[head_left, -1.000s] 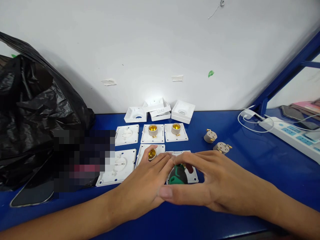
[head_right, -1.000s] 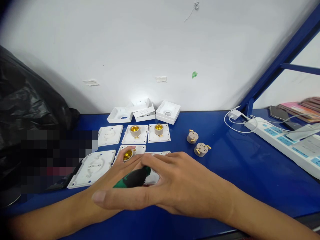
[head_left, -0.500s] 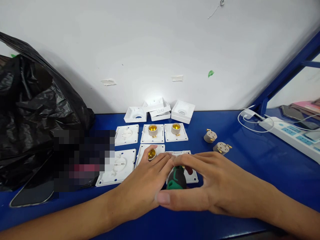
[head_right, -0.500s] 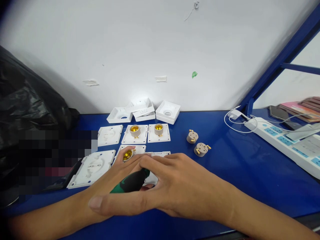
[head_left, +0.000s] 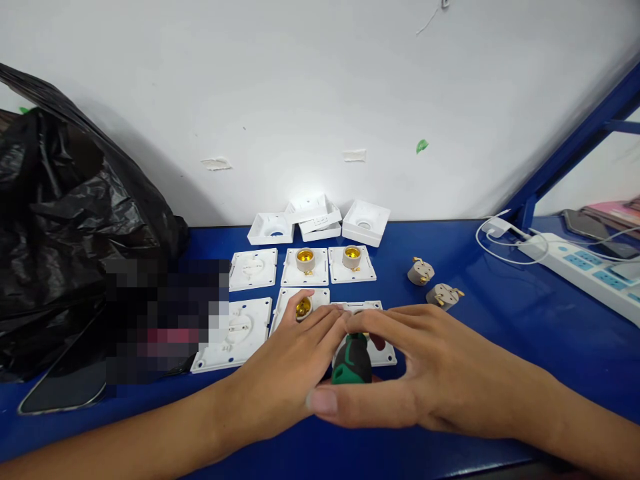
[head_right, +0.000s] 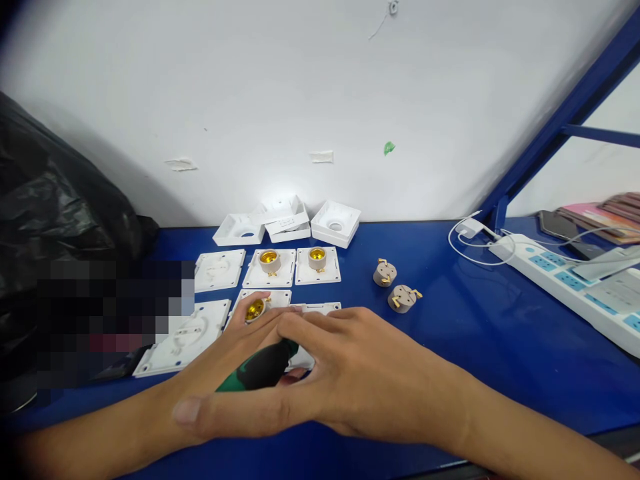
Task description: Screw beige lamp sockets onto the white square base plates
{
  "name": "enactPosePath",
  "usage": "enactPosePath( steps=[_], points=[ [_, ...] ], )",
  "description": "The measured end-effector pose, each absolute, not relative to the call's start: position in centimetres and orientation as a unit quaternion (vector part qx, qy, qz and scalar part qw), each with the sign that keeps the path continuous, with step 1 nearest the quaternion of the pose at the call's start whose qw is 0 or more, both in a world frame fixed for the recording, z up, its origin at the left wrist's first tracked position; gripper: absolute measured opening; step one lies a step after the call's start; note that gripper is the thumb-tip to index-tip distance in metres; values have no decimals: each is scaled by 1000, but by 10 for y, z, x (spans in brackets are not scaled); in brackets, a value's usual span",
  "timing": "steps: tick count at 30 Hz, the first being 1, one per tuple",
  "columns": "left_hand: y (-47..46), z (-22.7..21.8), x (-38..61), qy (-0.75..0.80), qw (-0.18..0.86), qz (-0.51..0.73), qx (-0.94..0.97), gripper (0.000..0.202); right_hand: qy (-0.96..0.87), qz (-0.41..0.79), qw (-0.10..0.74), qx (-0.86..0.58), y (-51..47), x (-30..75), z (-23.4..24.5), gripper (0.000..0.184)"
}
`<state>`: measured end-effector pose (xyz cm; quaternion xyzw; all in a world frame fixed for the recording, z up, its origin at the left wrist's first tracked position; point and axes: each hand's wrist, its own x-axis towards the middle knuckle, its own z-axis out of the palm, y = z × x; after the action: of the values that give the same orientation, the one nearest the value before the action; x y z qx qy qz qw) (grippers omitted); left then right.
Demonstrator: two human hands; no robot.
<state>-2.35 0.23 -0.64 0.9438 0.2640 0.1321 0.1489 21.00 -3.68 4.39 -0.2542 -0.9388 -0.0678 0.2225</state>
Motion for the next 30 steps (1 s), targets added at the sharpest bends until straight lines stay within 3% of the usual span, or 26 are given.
enactPosePath(
  steps=[19, 30],
  points=[
    [0, -2, -21, 266, 158, 147, 940, 24, -941, -73, 214, -251, -38, 210, 46, 54],
    [1, 0, -21, 259, 149, 146, 943, 34, -941, -49, 214, -257, -40, 208, 49, 54]
  ],
)
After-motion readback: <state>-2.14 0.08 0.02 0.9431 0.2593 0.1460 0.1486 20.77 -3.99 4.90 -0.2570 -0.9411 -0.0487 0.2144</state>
